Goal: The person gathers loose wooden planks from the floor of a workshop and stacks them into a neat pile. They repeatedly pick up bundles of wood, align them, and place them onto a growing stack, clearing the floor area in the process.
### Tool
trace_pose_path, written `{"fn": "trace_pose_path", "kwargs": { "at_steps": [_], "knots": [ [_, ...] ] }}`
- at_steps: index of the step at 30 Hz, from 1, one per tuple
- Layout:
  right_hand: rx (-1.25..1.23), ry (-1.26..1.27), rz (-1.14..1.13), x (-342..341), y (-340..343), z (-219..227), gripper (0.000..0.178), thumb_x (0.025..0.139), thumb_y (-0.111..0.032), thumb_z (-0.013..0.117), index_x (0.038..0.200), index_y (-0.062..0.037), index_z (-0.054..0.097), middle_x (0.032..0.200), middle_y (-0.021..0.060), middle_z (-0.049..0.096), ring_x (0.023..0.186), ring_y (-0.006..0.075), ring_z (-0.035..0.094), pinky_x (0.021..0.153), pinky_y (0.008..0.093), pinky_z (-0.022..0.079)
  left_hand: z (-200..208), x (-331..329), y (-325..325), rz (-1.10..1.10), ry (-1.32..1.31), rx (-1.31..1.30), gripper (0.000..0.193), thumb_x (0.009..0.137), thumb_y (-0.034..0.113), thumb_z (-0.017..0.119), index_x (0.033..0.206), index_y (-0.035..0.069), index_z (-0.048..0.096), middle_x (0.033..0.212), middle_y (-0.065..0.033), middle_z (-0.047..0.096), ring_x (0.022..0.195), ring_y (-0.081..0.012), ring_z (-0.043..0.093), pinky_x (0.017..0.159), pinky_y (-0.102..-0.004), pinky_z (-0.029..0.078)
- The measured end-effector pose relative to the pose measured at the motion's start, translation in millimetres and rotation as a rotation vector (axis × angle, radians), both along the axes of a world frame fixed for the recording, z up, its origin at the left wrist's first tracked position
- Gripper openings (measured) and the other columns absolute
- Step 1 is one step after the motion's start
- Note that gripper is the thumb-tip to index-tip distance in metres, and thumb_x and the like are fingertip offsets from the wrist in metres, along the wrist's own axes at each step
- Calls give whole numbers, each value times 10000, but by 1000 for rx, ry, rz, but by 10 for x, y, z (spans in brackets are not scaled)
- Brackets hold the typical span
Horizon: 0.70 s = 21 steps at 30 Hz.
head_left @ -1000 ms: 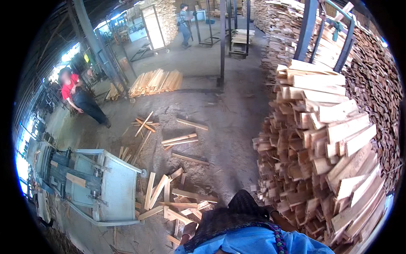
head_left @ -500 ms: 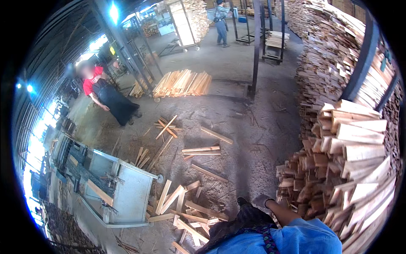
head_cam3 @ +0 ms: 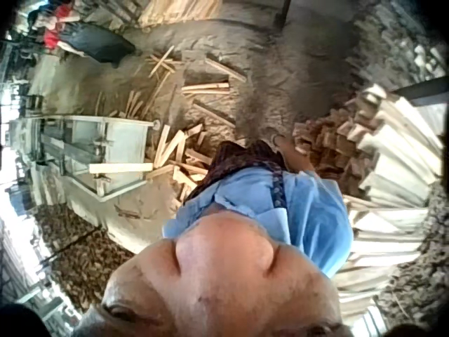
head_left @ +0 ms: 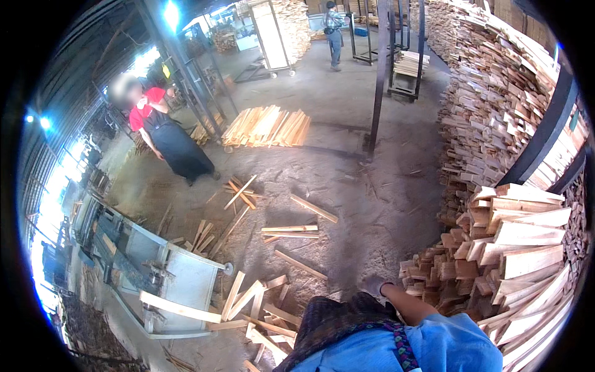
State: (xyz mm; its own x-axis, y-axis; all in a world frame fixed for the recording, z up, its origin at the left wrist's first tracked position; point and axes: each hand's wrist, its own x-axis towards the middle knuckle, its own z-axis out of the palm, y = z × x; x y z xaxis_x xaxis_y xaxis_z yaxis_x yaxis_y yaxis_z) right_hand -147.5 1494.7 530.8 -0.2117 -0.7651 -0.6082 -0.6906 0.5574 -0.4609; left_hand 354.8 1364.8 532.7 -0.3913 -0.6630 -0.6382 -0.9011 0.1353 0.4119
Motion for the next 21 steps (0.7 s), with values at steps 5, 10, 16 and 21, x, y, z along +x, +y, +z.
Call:
{"fn": "trace_pose_path", "kwargs": {
  "at_steps": [5, 10, 16, 21],
  "knots": [
    [271, -22, 66, -127, 772, -559, 637, 941, -602, 417, 1163, -81, 708, 1273, 219, 640, 1176, 398, 622, 1008, 482, 470, -152, -366, -293, -58, -27, 14, 365, 994, 308, 411, 1016, 54, 672, 1085, -206, 681, 1051, -392, 641, 885, -493, 508],
    [288, -4, 85, -350, 1373, -832, 448, 962, -447, 455, 1084, -111, 725, 1153, 168, 709, 1093, 379, 665, 918, 489, 515, -383, -812, -509, -89, -1, 51, 369, 994, 313, 412, 1030, 54, 672, 1099, -206, 680, 1063, -390, 639, 895, -491, 507],
    [288, -26, -72, -664, 794, -824, 424, 926, -442, 524, 1086, -105, 726, 1127, 187, 709, 1060, 373, 674, 903, 472, 520, -793, -1318, -1121, -172, 17, 39, 375, 996, 320, 413, 1046, 53, 673, 1117, -207, 679, 1078, -387, 637, 908, -487, 505],
    [178, -3, -87, -1053, -145, -738, 415, 895, -437, 582, 1088, -100, 728, 1106, 202, 709, 1033, 367, 681, 890, 457, 524, -1100, -1688, -1650, -336, 77, -78, 381, 996, 325, 415, 1060, 53, 673, 1131, -207, 678, 1090, -384, 636, 919, -485, 504]
  ]
}}
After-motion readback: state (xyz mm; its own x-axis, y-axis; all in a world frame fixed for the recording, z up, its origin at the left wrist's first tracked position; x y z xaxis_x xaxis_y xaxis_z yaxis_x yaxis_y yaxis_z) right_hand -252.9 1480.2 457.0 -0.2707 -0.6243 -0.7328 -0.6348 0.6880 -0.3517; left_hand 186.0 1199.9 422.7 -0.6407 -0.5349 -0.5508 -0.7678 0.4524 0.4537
